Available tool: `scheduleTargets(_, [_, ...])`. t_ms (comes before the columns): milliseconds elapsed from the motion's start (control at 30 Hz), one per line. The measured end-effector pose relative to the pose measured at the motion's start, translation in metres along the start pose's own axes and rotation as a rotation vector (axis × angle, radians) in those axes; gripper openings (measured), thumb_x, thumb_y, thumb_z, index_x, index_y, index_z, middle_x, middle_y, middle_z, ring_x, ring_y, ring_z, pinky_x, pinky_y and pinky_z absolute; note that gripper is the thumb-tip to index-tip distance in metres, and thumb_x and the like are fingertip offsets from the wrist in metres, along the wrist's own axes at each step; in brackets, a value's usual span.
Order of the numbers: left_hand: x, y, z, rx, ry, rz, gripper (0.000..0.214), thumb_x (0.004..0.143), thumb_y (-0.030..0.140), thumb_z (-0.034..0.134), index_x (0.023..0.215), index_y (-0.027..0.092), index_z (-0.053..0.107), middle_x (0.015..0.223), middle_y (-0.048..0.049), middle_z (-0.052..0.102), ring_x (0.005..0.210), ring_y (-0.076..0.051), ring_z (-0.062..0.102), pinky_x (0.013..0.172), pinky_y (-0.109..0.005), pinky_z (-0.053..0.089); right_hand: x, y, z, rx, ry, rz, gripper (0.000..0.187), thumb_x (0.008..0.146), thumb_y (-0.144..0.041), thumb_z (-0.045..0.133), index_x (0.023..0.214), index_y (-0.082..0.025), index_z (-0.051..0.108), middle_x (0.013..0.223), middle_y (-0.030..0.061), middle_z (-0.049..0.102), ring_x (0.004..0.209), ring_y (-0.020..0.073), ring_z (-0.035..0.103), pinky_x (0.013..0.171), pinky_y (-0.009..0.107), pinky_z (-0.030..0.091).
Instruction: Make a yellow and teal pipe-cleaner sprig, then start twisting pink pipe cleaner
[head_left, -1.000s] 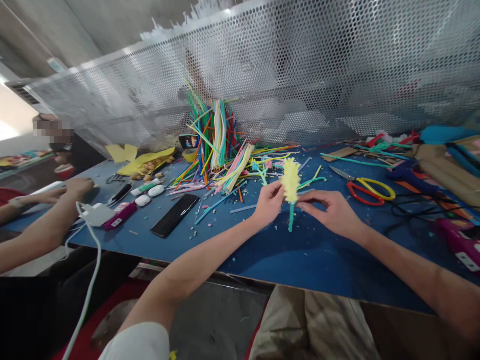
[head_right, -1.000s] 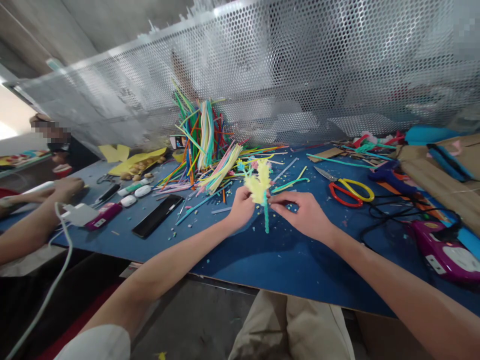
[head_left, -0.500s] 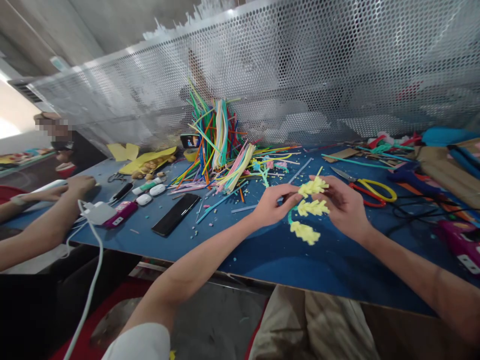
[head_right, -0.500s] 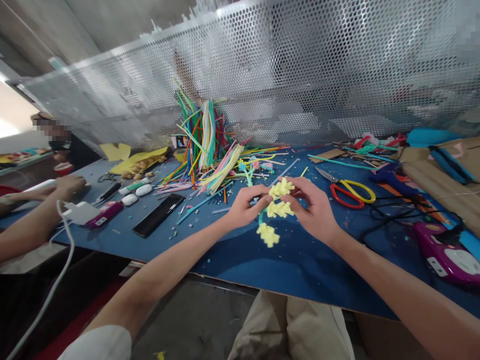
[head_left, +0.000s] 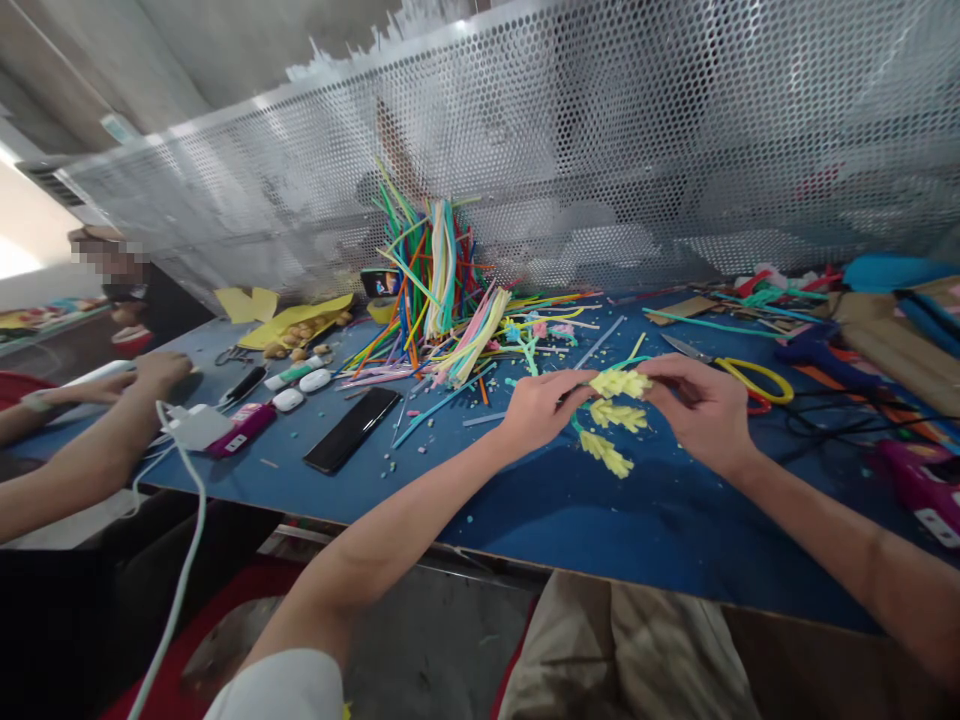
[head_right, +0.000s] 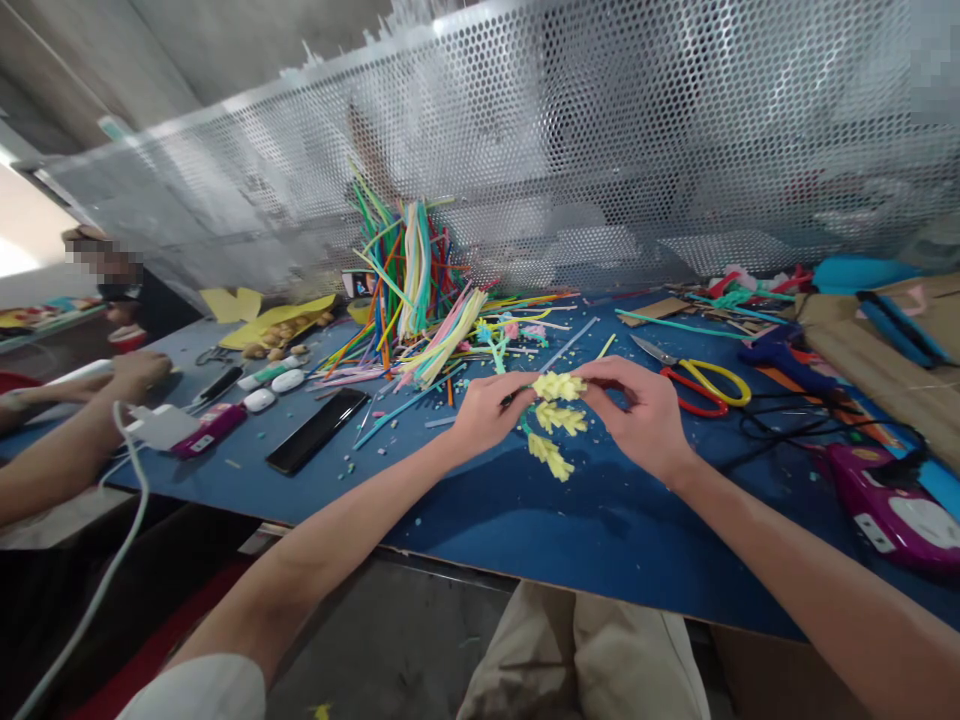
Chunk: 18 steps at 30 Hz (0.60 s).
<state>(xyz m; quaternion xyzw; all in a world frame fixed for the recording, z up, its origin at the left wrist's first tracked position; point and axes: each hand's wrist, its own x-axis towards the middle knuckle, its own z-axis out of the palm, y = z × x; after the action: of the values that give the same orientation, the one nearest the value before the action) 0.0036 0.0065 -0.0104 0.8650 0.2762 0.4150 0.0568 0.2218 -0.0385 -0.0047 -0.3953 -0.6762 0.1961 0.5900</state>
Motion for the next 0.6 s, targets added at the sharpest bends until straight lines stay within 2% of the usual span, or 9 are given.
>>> scheduleTargets(133, [0.001, 0.0, -0.002, 0.051, -0.035, -0.012, 0.03, 0.099, 0.031, 0.047, 0.119, 0.02, 0.066, 0.105, -0.0045, 0.075, 0.09, -0.015, 0.071, 0.076, -0.023, 0.052, 0.0, 0.0, -0.002, 0.058, -0.063, 0.002, 0.012, 0.086, -0.034, 0.063, 0.095, -0.027, 0.067, 0.095, 0.0046, 0.067, 0.083, 0.0198, 0.063, 0.077, 0.036, 0.054])
scheduleTargets(233, [0.003, 0.0, -0.003, 0.072, -0.039, -0.007, 0.03, 0.099, 0.031, 0.047, 0.12, 0.021, 0.066, 0.103, -0.0034, 0.075, 0.088, -0.014, 0.071, 0.073, -0.022, 0.051, 0.0, 0.001, -0.004, 0.063, -0.103, 0.022, 0.013, 0.086, -0.036, 0.062, 0.096, -0.028, 0.068, 0.096, 0.0048, 0.067, 0.08, 0.0193, 0.062, 0.077, 0.036, 0.054])
scheduleTargets(467, [0.004, -0.006, -0.005, 0.06, -0.031, 0.01, 0.032, 0.099, 0.031, 0.046, 0.122, 0.02, 0.065, 0.109, -0.0056, 0.074, 0.095, -0.016, 0.07, 0.081, -0.024, 0.052, 0.0, 0.003, -0.005, 0.065, -0.127, 0.058, 0.017, 0.088, -0.038, 0.06, 0.101, -0.031, 0.069, 0.098, 0.0046, 0.067, 0.077, 0.0185, 0.062, 0.072, 0.034, 0.054])
scheduleTargets(600, [0.002, -0.01, -0.004, 0.055, -0.046, 0.025, 0.032, 0.099, 0.032, 0.046, 0.122, 0.021, 0.065, 0.104, -0.0048, 0.075, 0.09, -0.014, 0.07, 0.079, -0.023, 0.052, 0.002, 0.007, -0.006, 0.011, -0.133, 0.038, 0.018, 0.089, -0.039, 0.059, 0.099, -0.03, 0.071, 0.097, 0.0052, 0.068, 0.076, 0.0189, 0.063, 0.07, 0.035, 0.054])
